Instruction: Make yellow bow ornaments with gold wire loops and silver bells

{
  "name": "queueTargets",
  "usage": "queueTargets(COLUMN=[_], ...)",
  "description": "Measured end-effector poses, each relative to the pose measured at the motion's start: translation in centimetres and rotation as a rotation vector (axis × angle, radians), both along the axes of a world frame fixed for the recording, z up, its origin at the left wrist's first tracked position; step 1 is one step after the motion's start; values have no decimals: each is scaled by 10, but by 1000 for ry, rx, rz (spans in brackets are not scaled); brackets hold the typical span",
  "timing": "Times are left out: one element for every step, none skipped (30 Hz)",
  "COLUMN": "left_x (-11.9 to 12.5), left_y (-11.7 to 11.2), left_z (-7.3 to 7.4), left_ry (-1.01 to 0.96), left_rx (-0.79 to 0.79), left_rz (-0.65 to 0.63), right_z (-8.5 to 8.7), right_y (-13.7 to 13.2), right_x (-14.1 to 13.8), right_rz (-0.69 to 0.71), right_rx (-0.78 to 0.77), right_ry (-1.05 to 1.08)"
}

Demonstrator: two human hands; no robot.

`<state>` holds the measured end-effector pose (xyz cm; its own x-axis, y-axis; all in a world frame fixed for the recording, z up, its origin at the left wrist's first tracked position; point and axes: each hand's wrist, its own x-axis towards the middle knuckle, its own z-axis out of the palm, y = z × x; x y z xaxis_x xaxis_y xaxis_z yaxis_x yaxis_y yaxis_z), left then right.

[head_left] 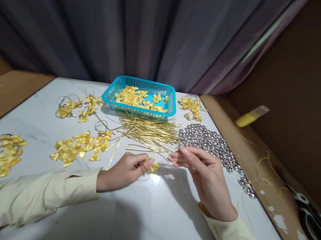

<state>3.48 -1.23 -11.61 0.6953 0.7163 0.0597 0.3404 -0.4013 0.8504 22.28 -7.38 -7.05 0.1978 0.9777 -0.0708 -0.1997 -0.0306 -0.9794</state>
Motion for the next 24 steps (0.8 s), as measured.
queueTargets(left_x=[0, 0, 1, 1, 0, 0, 0, 0, 0, 0, 0, 0, 0, 1, 1, 1, 1, 1, 1, 0, 0, 0, -1, -1], left_y=[0, 0, 0, 0, 0, -1, -1, -1, -1, -1, -1, -1, -1, -1, -1, -1, -1, -1, -1, -1, -1, -2, -2, -2], left_z=[0, 1, 1, 1, 1, 1, 1, 1, 1, 1, 1, 1, 1, 1, 1, 1, 1, 1, 0, 0, 0, 0, -1, -1], left_ry=[-4, -6, -9, -11, -12, -13, -13, -15, -17, -21, -28, -34, -38, -38, -36, -30, -26, -24, -26, -29, -33, -34, -30, -23], left_rx=[0, 0, 0, -1, -2, -2, -1, 0, 1, 2, 4, 7, 15, 27, 42, 56, 70, 85, 101, 117, 133, 148, 160, 167], left_rz=[3, 4, 5, 5, 6, 8, 10, 15, 20, 24, 28, 33, 38, 45, 52, 58, 62, 64, 64, 61, 58, 54, 52, 49], right_z=[0, 0, 1, 1, 2, 3, 3, 3, 4, 3, 3, 3, 2, 2, 1, 1, 1, 0, 0, 0, 0, 0, 0, -1], right_y=[0, 0, 0, 0, 0, 0, 0, 0, 1, 1, 2, 2, 3, 3, 3, 3, 4, 4, 4, 4, 4, 4, 4, 4], right_x=[0, 0, 0, 0, 0, 0, 1, 1, 2, 2, 2, 3, 3, 3, 3, 3, 3, 3, 4, 4, 5, 5, 6, 6], right_rz=[3, 9, 17, 24, 29, 32, 35, 40, 50, 67, 86, 102, 115, 125, 131, 135, 135, 132, 120, 97, 69, 39, 10, -15], right_rx=[6, 12, 17, 16, 9, -3, -19, -37, -55, -75, -94, -110, -122, -129, -131, -129, -121, -110, -94, -72, -44, -9, 27, 56], right_ry=[-17, -38, -58, -76, -92, -110, -135, -166, -200, -236, -265, -286, -301, -311, -322, -333, -349, -373, -407, -451, -503, -557, -608, -649])
